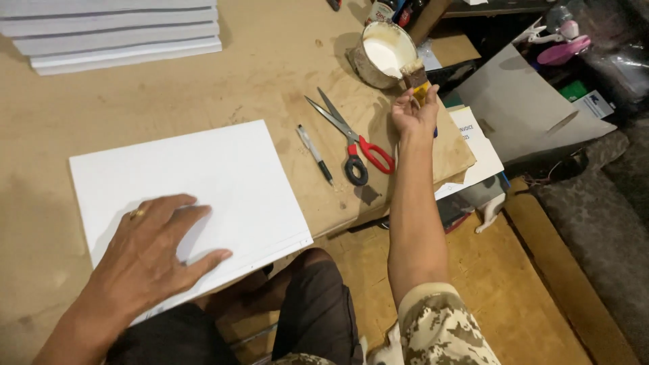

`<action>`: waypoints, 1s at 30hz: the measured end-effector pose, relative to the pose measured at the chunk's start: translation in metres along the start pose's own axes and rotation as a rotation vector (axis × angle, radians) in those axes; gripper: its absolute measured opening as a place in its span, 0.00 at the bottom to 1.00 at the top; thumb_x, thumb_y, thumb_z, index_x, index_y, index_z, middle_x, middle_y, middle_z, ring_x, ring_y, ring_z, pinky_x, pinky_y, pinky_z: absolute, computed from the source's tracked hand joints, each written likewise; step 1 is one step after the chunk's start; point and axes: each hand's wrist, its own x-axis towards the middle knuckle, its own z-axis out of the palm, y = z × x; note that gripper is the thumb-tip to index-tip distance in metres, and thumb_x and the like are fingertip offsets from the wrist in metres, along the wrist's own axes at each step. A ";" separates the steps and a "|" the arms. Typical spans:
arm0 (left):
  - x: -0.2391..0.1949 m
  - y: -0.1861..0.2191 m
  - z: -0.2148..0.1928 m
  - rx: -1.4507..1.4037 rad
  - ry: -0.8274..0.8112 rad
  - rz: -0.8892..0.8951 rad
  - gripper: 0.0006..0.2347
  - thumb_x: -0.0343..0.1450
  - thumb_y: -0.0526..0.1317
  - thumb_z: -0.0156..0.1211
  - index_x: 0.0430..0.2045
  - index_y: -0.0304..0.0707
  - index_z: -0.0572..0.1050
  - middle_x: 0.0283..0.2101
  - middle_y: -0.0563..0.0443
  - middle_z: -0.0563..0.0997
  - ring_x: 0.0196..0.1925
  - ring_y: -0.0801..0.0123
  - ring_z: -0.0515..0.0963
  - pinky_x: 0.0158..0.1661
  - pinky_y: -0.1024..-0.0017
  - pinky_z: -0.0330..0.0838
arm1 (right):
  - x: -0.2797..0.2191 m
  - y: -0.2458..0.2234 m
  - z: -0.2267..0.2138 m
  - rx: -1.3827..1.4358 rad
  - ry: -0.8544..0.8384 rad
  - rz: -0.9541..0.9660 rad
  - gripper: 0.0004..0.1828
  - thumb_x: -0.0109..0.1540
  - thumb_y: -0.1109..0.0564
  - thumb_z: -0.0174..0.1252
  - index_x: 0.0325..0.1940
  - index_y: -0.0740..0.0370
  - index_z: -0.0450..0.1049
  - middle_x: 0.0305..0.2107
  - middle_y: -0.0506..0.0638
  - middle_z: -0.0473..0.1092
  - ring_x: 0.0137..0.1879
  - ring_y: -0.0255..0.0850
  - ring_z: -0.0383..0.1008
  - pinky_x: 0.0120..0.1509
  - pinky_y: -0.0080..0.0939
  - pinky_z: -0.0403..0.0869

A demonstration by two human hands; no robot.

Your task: Assembling a notepad by aligning paper sheets, applying glue to the spine with a brush, and trimming the edges with scissors.

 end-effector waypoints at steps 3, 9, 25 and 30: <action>-0.001 -0.004 0.008 0.038 0.041 0.024 0.29 0.58 0.67 0.67 0.48 0.53 0.79 0.55 0.56 0.77 0.55 0.61 0.79 0.52 0.51 0.73 | 0.000 0.006 0.016 -0.229 0.104 -0.208 0.10 0.63 0.48 0.66 0.40 0.51 0.73 0.25 0.44 0.70 0.25 0.31 0.66 0.27 0.29 0.58; 0.005 -0.002 0.009 0.131 0.207 0.111 0.28 0.59 0.67 0.68 0.46 0.51 0.79 0.51 0.57 0.79 0.51 0.66 0.80 0.53 0.63 0.68 | -0.028 -0.005 0.062 -1.156 -0.012 -1.225 0.24 0.60 0.35 0.56 0.40 0.59 0.74 0.28 0.45 0.69 0.33 0.36 0.68 0.35 0.42 0.69; 0.010 -0.001 0.016 0.219 0.164 0.045 0.37 0.56 0.74 0.58 0.55 0.54 0.76 0.60 0.56 0.79 0.66 0.61 0.77 0.67 0.52 0.62 | 0.041 -0.023 0.104 -1.988 -0.192 -1.386 0.23 0.63 0.40 0.65 0.47 0.62 0.74 0.41 0.55 0.78 0.45 0.54 0.79 0.44 0.55 0.73; 0.010 0.002 0.012 0.236 0.176 0.055 0.35 0.58 0.72 0.58 0.54 0.53 0.77 0.61 0.56 0.80 0.67 0.61 0.78 0.68 0.54 0.63 | 0.016 -0.052 0.088 -1.870 -0.357 -1.368 0.16 0.67 0.45 0.66 0.42 0.58 0.73 0.30 0.47 0.72 0.36 0.42 0.73 0.35 0.49 0.68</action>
